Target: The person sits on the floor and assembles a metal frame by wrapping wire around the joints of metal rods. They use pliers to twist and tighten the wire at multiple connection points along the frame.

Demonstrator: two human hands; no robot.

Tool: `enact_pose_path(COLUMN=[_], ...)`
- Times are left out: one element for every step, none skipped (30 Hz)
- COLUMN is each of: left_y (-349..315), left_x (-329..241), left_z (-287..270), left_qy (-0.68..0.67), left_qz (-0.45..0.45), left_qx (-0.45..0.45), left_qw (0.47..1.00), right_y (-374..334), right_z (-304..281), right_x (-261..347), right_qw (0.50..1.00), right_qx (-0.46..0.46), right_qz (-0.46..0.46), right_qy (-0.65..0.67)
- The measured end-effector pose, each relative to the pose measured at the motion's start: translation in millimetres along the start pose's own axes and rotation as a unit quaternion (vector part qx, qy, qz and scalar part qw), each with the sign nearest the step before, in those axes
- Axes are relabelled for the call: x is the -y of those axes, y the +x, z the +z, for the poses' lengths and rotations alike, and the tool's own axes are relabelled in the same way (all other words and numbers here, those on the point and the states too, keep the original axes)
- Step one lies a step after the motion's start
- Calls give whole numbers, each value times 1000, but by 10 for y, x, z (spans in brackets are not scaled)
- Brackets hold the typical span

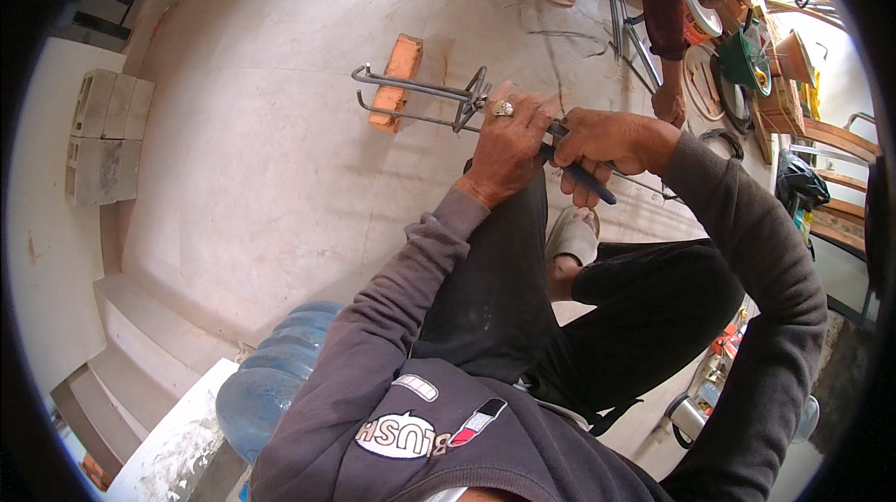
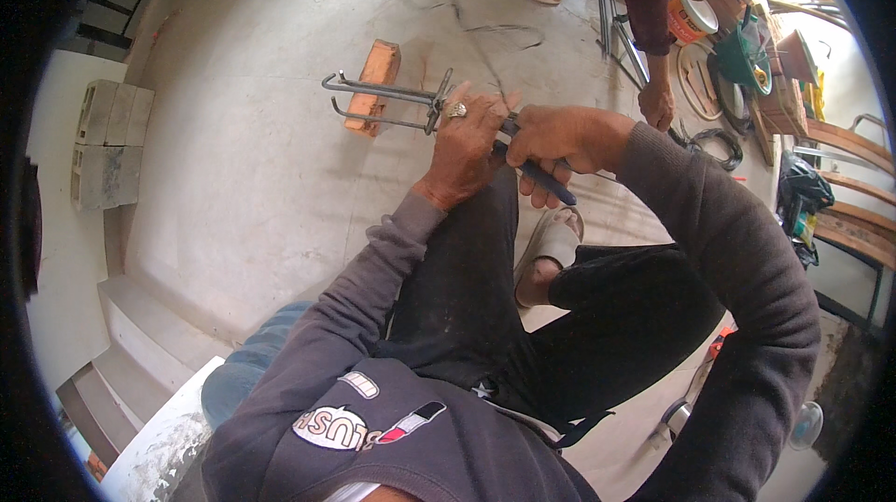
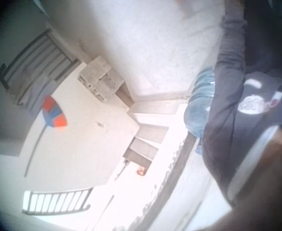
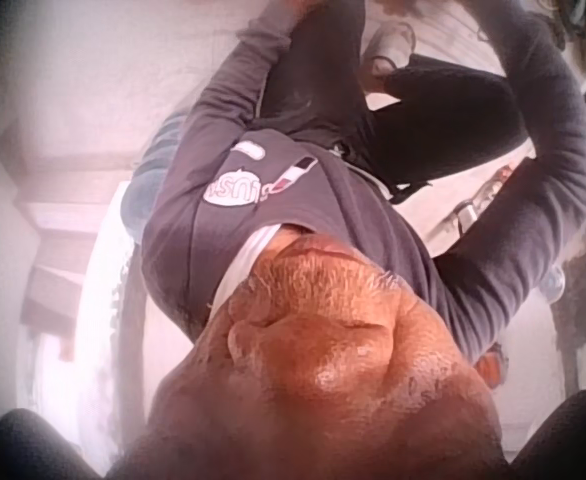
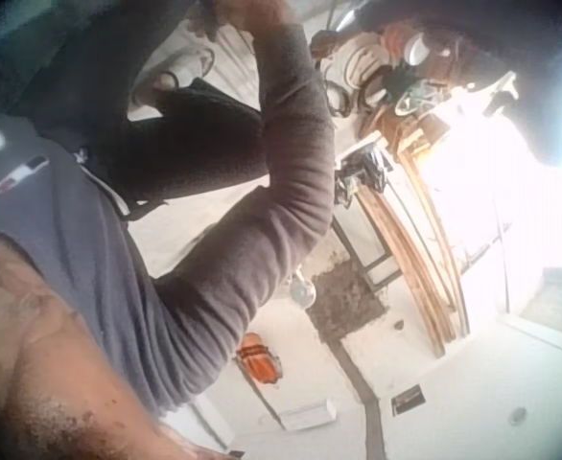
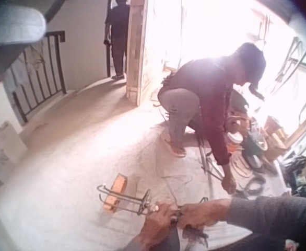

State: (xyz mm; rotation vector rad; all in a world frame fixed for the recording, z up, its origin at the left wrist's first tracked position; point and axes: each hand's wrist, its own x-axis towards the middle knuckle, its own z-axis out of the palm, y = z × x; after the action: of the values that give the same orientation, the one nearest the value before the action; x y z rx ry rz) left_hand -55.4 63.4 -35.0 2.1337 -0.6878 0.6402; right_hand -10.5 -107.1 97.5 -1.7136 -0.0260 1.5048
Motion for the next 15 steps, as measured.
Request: enact_pose_path(left_y=[21,49,76,99,102,113,121,117,114,115,103,125,143,195,236], left_x=[-12,-39,-63,-80,-70,-55,-49,-43,-37,-37,-23,-30,-34,-56,-75], left_z=[22,45,65,77,76,80,87,58,31,10,-42,-55,-74,-94,-116], left_qy=[3,1,-1,-4,-2,-2,-3,-1,-1,-1,-8,-22,-35,-45,-53], left_qz=[4,6,9,12,17,23,29,26,23,21,1,-16,-33,-39,-45], left_qx=[-7,-5,-4,-3,-3,-4,-5,0,4,8,5,1,-2,-5,-5], left_qw=[1000,1000,1000,1000,1000,1000,1000,1000,1000,1000,1000,1000,999,998,998], right_y=[-10,-40,-54,-73,-76,-110,-179,-220,-229,-235,-234,-321,-346,-364,-372], right_z=[17,47,36,18,34,57,89,152,208,268,355,489,628,757,837], right_x=[73,148,142,132,161,194,232,289,319,339,371,344,283,209,146], right_qw=[999,997,996,995,995,995,993,990,961,907,827,776,702,619,529], right_qx=[-12,-25,-33,-40,-45,-70,-96,-118,-168,-215,-253,-286,-340,-392,-437], right_qz=[37,75,75,76,77,69,61,52,39,24,5,-13,-33,-49,-67], right_qy=[13,26,33,41,47,10,-26,-63,-216,-362,-502,-563,-624,-679,-724])
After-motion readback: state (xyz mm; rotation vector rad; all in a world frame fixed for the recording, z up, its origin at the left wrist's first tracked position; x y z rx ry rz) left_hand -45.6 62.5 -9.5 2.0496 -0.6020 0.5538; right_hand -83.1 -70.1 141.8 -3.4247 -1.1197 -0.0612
